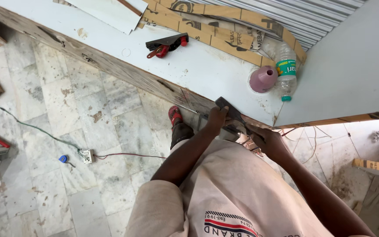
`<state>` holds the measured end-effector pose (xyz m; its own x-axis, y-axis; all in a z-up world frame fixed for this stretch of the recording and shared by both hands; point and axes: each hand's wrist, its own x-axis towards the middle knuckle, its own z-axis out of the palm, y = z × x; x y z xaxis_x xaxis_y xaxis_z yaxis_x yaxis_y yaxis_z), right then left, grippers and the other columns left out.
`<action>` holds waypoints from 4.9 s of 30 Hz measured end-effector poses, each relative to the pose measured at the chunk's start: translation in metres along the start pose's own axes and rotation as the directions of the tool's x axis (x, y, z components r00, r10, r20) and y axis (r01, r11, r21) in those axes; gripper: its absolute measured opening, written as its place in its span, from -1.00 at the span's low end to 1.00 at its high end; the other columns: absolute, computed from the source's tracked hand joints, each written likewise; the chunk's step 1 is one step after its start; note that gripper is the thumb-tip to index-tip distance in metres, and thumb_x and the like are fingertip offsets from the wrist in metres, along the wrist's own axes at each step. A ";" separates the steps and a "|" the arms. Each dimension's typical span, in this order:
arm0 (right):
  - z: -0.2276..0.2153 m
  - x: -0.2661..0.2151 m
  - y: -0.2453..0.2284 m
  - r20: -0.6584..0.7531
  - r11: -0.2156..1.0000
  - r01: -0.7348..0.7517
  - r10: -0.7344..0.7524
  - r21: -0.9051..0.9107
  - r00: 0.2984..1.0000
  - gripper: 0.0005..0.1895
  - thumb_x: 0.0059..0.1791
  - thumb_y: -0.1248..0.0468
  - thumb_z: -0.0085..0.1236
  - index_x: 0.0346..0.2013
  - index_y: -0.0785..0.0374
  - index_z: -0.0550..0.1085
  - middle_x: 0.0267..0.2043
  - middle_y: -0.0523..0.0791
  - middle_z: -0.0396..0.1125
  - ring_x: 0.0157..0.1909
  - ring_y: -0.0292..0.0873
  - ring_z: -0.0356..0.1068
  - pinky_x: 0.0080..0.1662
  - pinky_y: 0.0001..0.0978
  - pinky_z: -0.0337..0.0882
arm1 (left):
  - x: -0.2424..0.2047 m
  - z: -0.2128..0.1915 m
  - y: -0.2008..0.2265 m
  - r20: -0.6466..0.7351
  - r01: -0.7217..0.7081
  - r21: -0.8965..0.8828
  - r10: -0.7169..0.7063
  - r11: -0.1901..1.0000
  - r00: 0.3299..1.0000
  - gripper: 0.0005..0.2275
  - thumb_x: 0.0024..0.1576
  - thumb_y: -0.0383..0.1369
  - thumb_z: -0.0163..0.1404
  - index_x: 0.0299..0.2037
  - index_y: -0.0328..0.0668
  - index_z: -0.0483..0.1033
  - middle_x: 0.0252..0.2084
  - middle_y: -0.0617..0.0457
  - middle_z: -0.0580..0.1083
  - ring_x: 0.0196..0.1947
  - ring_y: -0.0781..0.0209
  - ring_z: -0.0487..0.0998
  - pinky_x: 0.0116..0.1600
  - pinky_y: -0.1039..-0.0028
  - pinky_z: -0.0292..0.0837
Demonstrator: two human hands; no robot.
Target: The person uses a chisel to scrape and smooth the edge of a wooden board, then switches to a sanding block to sand the same edge. The person works along the length of the board, moving the tools back and forth.
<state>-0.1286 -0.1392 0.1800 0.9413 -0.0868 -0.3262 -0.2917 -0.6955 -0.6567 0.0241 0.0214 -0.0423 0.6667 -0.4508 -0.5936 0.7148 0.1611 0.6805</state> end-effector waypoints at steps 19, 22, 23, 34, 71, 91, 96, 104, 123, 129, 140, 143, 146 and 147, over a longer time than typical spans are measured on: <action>-0.006 0.003 -0.010 0.049 0.992 -0.118 0.116 0.039 0.992 -0.53 0.04 0.17 0.05 0.27 -0.11 0.44 -0.48 -0.09 0.44 -0.61 -0.23 0.34 -0.37 -0.29 0.44 | 0.001 -0.003 0.010 -0.028 0.058 -0.004 -0.058 0.998 0.998 -0.78 0.26 -0.37 0.01 -0.12 -0.50 0.41 -0.25 -0.17 0.50 -0.29 -0.07 0.63 -0.21 0.15 0.71; -0.015 0.005 -0.008 0.046 0.993 -0.122 0.121 0.001 0.992 -0.54 0.04 0.16 0.05 0.26 -0.11 0.46 -0.49 -0.08 0.46 -0.60 -0.21 0.39 -0.36 -0.29 0.47 | -0.002 0.010 0.012 -0.038 0.093 -0.054 -0.095 0.994 0.995 -0.82 0.26 -0.40 -0.04 -0.03 -0.37 0.39 -0.17 -0.10 0.51 -0.22 -0.01 0.64 -0.15 0.20 0.71; -0.013 -0.001 -0.008 0.040 0.993 -0.122 0.122 -0.003 0.992 -0.54 0.04 0.15 0.06 0.26 -0.10 0.47 -0.51 -0.06 0.45 -0.60 -0.21 0.40 -0.35 -0.30 0.49 | -0.007 0.011 0.010 -0.032 0.055 -0.052 -0.057 0.997 0.998 -0.80 0.27 -0.40 -0.04 -0.04 -0.43 0.39 -0.17 -0.13 0.51 -0.23 -0.01 0.63 -0.16 0.20 0.71; -0.010 -0.009 0.002 0.069 0.988 -0.140 0.136 0.057 0.988 -0.53 0.05 0.16 0.02 0.28 -0.10 0.43 -0.30 -0.10 0.53 -0.59 -0.18 0.42 -0.32 -0.26 0.50 | -0.023 0.015 0.002 -0.056 -0.008 -0.017 0.007 1.000 0.998 -0.73 0.26 -0.37 0.03 -0.07 -0.58 0.41 -0.19 -0.20 0.48 -0.25 -0.01 0.61 -0.19 0.23 0.72; -0.016 0.071 -0.058 -0.176 0.994 0.083 -0.093 -0.064 0.980 -0.53 -0.05 0.01 0.21 0.05 0.17 0.44 -0.32 -0.02 0.46 -0.29 0.04 0.48 -0.20 -0.12 0.45 | -0.051 -0.022 0.235 -0.099 -0.287 0.049 0.290 0.957 0.952 -0.77 0.20 -0.27 0.11 -0.16 -0.33 0.53 -0.33 0.00 0.57 -0.39 0.18 0.63 -0.25 0.35 0.62; -0.002 0.456 -0.270 -0.140 0.927 0.127 -0.187 -0.354 0.972 -0.67 -0.04 0.20 0.26 0.01 0.15 0.54 -0.01 -0.06 0.39 0.07 0.04 0.37 0.10 -0.03 0.30 | -0.024 -0.221 0.421 0.097 -0.205 0.969 0.548 0.140 0.831 -0.57 0.07 -0.32 0.22 0.12 -0.21 0.40 0.21 -0.17 0.43 0.21 -0.21 0.42 0.17 0.11 0.42; 0.021 0.512 -0.277 -0.054 0.947 -0.048 0.033 -0.317 0.998 -0.70 0.00 0.18 0.27 0.01 0.13 0.55 -0.04 -0.06 0.41 0.03 0.00 0.40 0.10 -0.08 0.35 | -0.001 -0.231 0.434 0.315 -0.344 0.938 0.477 -0.027 0.820 -0.44 0.02 -0.29 0.25 0.20 -0.31 0.34 0.30 -0.25 0.34 0.29 -0.24 0.35 0.26 0.09 0.34; 0.055 0.536 -0.252 -0.218 0.942 -0.056 -0.018 -0.330 0.976 -0.61 -0.02 0.19 0.27 0.08 0.20 0.51 0.03 -0.03 0.40 0.13 0.07 0.34 0.23 -0.04 0.26 | 0.036 -0.213 0.438 0.464 -0.452 0.885 0.316 -0.114 0.828 -0.40 0.02 -0.24 0.25 0.23 -0.30 0.31 0.21 -0.19 0.40 0.21 -0.20 0.40 0.31 0.04 0.27; 0.059 0.331 -0.213 -0.365 0.926 -0.227 0.333 0.303 0.870 -0.63 0.06 0.19 0.22 0.13 0.23 0.51 -0.20 -0.04 0.46 -0.28 -0.18 0.42 -0.14 -0.34 0.46 | 0.099 -0.169 0.428 0.418 -0.373 0.898 0.183 -0.234 0.890 -0.62 0.04 -0.21 0.16 0.01 -0.17 0.43 -0.05 -0.08 0.48 -0.02 -0.11 0.51 -0.17 0.08 0.55; 0.050 0.317 -0.232 -0.184 0.961 -0.108 0.157 0.255 0.970 -0.25 -0.06 0.11 0.33 0.38 0.14 0.26 0.18 0.01 0.28 0.03 -0.12 0.44 -0.05 -0.33 0.51 | 0.074 -0.162 0.396 0.102 -0.259 0.865 0.354 0.431 0.930 -0.71 0.11 -0.22 0.18 -0.15 -0.24 0.46 -0.24 -0.10 0.55 -0.25 -0.11 0.59 -0.13 0.11 0.51; 0.022 0.251 -0.194 0.049 0.857 0.352 -0.361 -0.375 0.931 -0.14 -0.28 0.19 0.42 0.30 0.02 0.30 0.23 -0.10 0.29 0.19 0.02 0.36 0.12 -0.14 0.45 | -0.028 -0.052 0.205 -0.005 -0.046 -0.334 0.047 0.941 0.999 -0.83 0.17 -0.47 0.06 -0.07 -0.33 0.45 -0.26 -0.09 0.52 -0.43 0.12 0.51 -0.42 0.33 0.38; 0.023 0.218 -0.160 0.075 0.879 0.355 -0.350 -0.317 0.934 -0.12 -0.26 0.20 0.41 0.34 0.08 0.28 0.16 -0.07 0.31 0.15 0.04 0.36 0.09 -0.11 0.43 | -0.040 -0.037 0.163 -0.023 0.051 -0.323 -0.062 0.945 0.998 -0.79 0.17 -0.39 0.04 -0.02 -0.20 0.44 -0.19 0.00 0.53 -0.30 0.23 0.60 -0.26 0.33 0.58; 0.027 0.195 -0.134 0.189 0.865 0.265 -0.201 -0.427 0.961 -0.10 -0.22 0.17 0.42 0.37 0.13 0.25 0.06 -0.06 0.35 0.12 0.04 0.35 0.06 -0.10 0.42 | -0.042 -0.034 0.128 0.050 0.125 -0.195 -0.117 0.973 0.992 -0.74 0.18 -0.35 0.08 0.05 -0.19 0.46 -0.14 0.01 0.56 -0.26 0.20 0.62 -0.17 0.33 0.63; 0.027 0.192 -0.128 0.219 0.836 0.229 -0.135 -0.498 0.966 -0.10 -0.20 0.15 0.43 0.38 0.13 0.25 0.02 -0.06 0.36 0.11 0.04 0.35 0.06 -0.10 0.42 | -0.041 -0.033 0.120 0.029 0.122 -0.143 -0.119 0.982 0.992 -0.73 0.18 -0.33 0.09 0.06 -0.21 0.45 -0.15 0.00 0.56 -0.27 0.18 0.61 -0.18 0.32 0.62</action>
<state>0.0849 -0.0476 0.1833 0.9118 0.1657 -0.3757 0.0566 -0.9569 -0.2849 0.0898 0.0883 0.0490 0.5703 -0.4919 -0.6579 0.8137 0.2286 0.5345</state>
